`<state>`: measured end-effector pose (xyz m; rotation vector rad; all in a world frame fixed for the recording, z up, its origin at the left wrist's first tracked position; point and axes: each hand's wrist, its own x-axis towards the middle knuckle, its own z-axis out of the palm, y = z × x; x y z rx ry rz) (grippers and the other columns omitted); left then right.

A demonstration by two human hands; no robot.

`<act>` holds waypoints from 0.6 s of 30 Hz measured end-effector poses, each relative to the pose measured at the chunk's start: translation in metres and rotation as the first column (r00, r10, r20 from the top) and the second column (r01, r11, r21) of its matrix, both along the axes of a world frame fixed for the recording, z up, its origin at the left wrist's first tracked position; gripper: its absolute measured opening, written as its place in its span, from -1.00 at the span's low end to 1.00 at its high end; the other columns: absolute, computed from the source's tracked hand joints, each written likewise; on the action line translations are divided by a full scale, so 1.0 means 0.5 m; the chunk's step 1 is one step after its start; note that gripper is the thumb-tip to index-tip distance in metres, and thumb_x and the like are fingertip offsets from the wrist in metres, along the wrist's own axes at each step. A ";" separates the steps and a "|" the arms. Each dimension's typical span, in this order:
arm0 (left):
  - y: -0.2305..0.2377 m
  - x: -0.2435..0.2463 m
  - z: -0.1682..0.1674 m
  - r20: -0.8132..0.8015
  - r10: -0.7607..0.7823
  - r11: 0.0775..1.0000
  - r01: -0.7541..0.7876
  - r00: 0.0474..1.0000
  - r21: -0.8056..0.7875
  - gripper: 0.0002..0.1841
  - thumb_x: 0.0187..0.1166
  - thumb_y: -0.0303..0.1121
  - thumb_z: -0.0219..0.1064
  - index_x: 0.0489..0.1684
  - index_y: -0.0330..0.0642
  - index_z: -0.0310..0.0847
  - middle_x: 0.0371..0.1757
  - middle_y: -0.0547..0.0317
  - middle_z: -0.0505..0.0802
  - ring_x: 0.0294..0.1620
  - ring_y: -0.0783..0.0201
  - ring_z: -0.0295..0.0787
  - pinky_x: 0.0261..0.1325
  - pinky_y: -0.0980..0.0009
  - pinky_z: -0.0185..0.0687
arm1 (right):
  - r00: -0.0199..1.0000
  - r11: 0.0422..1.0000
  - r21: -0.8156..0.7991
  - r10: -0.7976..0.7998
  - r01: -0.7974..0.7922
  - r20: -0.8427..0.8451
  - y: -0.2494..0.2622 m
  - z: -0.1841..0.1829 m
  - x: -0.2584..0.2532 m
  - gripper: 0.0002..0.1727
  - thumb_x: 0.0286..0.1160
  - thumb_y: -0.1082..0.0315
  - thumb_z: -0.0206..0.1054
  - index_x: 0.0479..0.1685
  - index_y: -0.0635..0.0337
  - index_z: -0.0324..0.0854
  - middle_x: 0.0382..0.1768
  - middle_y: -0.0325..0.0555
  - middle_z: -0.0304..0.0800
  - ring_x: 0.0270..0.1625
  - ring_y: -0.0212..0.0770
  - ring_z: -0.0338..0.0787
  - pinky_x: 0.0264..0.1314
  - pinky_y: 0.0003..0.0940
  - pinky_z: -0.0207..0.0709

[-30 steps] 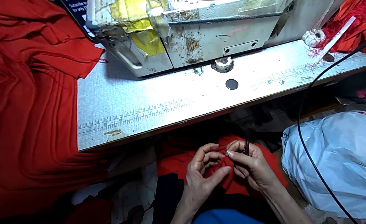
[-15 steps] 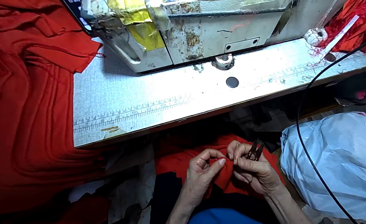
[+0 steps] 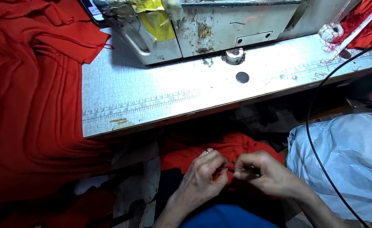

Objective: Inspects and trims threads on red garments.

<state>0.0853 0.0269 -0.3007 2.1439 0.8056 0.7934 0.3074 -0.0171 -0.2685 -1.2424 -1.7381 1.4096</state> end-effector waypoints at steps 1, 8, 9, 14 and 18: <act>-0.002 -0.001 -0.001 -0.033 -0.014 0.999 0.015 0.999 0.030 -0.86 0.42 -0.38 0.30 -0.37 -0.14 0.79 -0.33 0.26 0.84 -0.19 0.45 0.75 -0.08 0.58 0.63 | 0.976 0.995 0.100 -0.002 -0.020 0.217 -0.005 -0.002 -0.008 -0.88 0.44 0.40 0.29 -0.31 0.21 0.72 -0.49 -0.21 0.68 -0.44 -0.39 0.63 -0.39 -0.45 0.52; -0.002 -0.031 -0.013 0.076 0.059 0.989 -0.048 0.995 -0.138 -0.87 0.38 -0.39 0.34 -0.38 -0.16 0.84 -0.30 0.31 0.89 -0.24 0.62 0.75 -0.14 0.71 0.66 | 0.974 0.974 -0.084 -0.218 0.213 -0.060 -0.038 -0.034 -0.020 -0.78 0.62 0.24 0.31 -0.37 0.12 0.69 -0.55 -0.47 0.51 -0.52 -0.69 0.41 -0.45 -0.76 0.26; -0.001 -0.039 -0.015 0.112 0.093 0.979 -0.070 0.989 -0.190 -0.88 0.38 -0.40 0.36 -0.37 -0.17 0.84 -0.29 0.34 0.88 -0.28 0.65 0.72 -0.19 0.73 0.64 | 0.948 0.957 -0.187 -0.258 0.224 -0.186 -0.041 -0.040 -0.017 -0.81 0.61 0.23 0.33 -0.36 0.06 0.69 -0.57 -0.55 0.50 -0.55 -0.74 0.39 -0.51 -0.79 0.23; 0.010 -0.092 -0.024 0.119 0.231 0.948 -0.196 0.965 -0.251 -0.86 0.35 -0.38 0.35 -0.28 -0.08 0.85 -0.23 0.37 0.90 -0.19 0.50 0.82 -0.10 0.57 0.78 | 0.815 0.902 -0.384 -0.368 0.197 -0.446 -0.056 -0.052 -0.003 -0.90 0.61 0.27 0.35 -0.28 -0.05 0.71 -0.56 -0.56 0.61 -0.68 -0.72 0.38 -0.66 -0.78 0.23; 0.011 -0.065 -0.007 0.025 0.029 0.969 -0.022 0.999 -0.246 -0.51 0.36 -0.14 0.41 0.32 0.01 0.71 0.27 0.38 0.83 0.42 0.39 0.65 0.49 0.25 0.58 | 0.844 0.912 -0.342 -0.359 0.226 -0.399 -0.049 -0.055 -0.015 -0.89 0.62 0.27 0.34 -0.27 -0.02 0.72 -0.55 -0.57 0.61 -0.63 -0.71 0.42 -0.61 -0.77 0.29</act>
